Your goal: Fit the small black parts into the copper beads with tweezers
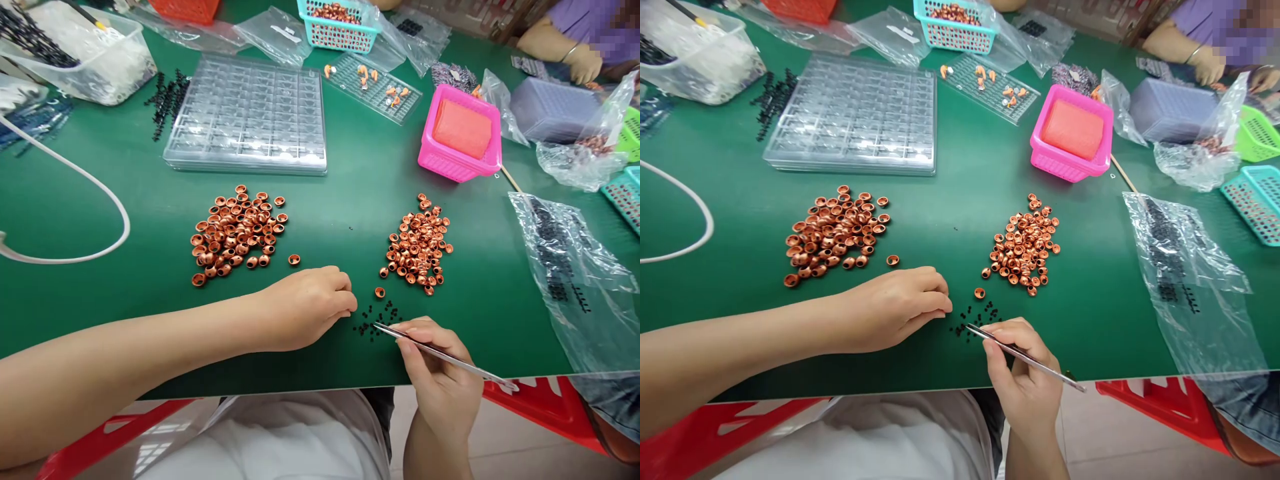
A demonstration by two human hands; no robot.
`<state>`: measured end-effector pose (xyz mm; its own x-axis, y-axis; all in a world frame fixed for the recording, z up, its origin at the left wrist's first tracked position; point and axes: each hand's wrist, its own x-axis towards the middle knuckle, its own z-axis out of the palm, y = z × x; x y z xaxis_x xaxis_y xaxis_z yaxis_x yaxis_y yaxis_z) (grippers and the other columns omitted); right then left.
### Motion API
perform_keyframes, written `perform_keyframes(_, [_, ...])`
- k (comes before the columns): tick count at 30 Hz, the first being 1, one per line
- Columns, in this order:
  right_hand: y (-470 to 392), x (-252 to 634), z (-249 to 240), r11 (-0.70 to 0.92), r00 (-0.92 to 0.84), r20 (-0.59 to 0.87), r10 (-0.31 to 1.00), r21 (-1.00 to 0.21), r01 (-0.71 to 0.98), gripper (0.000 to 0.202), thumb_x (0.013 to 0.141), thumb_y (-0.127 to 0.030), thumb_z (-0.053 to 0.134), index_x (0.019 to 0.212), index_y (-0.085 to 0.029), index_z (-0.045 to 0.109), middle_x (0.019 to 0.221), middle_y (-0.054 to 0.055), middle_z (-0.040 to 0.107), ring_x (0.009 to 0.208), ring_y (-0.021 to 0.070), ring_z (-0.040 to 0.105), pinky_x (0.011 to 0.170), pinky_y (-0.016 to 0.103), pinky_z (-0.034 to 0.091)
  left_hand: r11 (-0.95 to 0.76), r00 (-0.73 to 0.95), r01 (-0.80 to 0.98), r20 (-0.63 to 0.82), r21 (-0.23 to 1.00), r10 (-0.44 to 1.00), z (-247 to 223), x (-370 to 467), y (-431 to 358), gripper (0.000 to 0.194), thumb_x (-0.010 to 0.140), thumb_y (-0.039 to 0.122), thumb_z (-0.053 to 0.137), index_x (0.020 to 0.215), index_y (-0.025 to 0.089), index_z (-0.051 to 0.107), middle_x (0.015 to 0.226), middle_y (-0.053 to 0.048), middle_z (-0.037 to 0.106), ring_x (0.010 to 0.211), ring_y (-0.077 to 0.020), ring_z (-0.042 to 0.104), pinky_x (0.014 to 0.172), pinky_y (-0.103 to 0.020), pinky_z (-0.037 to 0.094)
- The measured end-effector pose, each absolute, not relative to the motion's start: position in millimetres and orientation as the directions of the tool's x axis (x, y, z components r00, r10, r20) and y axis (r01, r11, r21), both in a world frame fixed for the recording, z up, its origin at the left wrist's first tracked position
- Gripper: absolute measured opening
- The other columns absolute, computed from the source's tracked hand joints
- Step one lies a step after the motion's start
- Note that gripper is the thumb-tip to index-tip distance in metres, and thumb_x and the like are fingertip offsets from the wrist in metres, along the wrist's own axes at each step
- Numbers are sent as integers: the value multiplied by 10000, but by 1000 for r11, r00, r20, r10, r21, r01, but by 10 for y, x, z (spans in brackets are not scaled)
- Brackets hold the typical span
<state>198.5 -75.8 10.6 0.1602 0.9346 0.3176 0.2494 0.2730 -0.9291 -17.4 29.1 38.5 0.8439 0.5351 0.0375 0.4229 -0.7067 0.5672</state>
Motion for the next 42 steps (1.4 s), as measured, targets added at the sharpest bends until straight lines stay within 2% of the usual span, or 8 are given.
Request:
perform_keyframes(6, [-713,1949,108,265,102,316,943,-900,346,200,814,-58,651,932,-218,633,847,32,727,784,196,697,665,359,571,-699,845,395,62,595,531,348,-198,346,152,944,143,543,987,154,689,911,-83,663,838,-198,615,714,-285,499])
perform_keyframes(14, [-718,1950,98,269,133,327,936,-905,330,209,795,-40,659,912,-212,645,805,22,715,755,198,692,642,348,555,-640,825,493,-84,589,559,458,-254,358,142,864,225,699,978,146,674,960,-81,649,886,-224,612,737,-311,501])
perform_keyframes(19, [-735,1939,105,275,146,332,932,-909,314,211,791,-37,658,917,-206,654,823,34,725,755,204,690,643,357,548,-642,830,484,-80,594,552,408,-232,349,124,873,219,682,981,157,692,970,-82,645,884,-214,600,727,-295,493])
perform_keyframes(26, [-746,1940,77,307,156,366,917,-900,309,228,784,-14,655,908,-205,654,793,19,705,746,203,689,646,359,535,-666,840,431,-1,608,543,365,-236,364,95,887,156,641,923,194,720,906,-58,636,798,-173,581,671,-259,453])
perform_keyframes(30, [-769,1949,71,307,150,365,919,-900,309,251,777,0,657,926,-202,647,806,17,699,758,203,689,672,368,530,-631,828,407,25,661,561,357,-237,355,86,888,150,621,925,172,695,877,-48,662,821,-180,600,708,-267,462])
perform_keyframes(34, [-785,1963,76,283,92,331,939,-898,337,257,784,-12,655,938,-217,640,817,13,701,770,201,686,661,362,528,-575,796,392,48,718,603,326,-196,317,101,871,108,572,914,147,654,792,-27,661,758,-164,598,666,-254,450])
perform_keyframes(38, [-786,1983,86,284,19,311,950,-890,356,285,781,16,640,950,-214,634,832,20,702,782,195,672,653,358,532,-570,787,352,94,743,609,278,-136,292,110,859,100,551,908,146,639,801,-23,654,745,-153,583,672,-251,446])
perform_keyframes(42, [-789,1994,88,300,-42,309,950,-869,393,309,772,39,639,958,-207,631,859,28,709,798,190,664,674,362,535,-538,774,357,81,764,627,262,-118,294,114,839,91,560,902,155,631,812,-14,655,751,-147,577,674,-242,445])
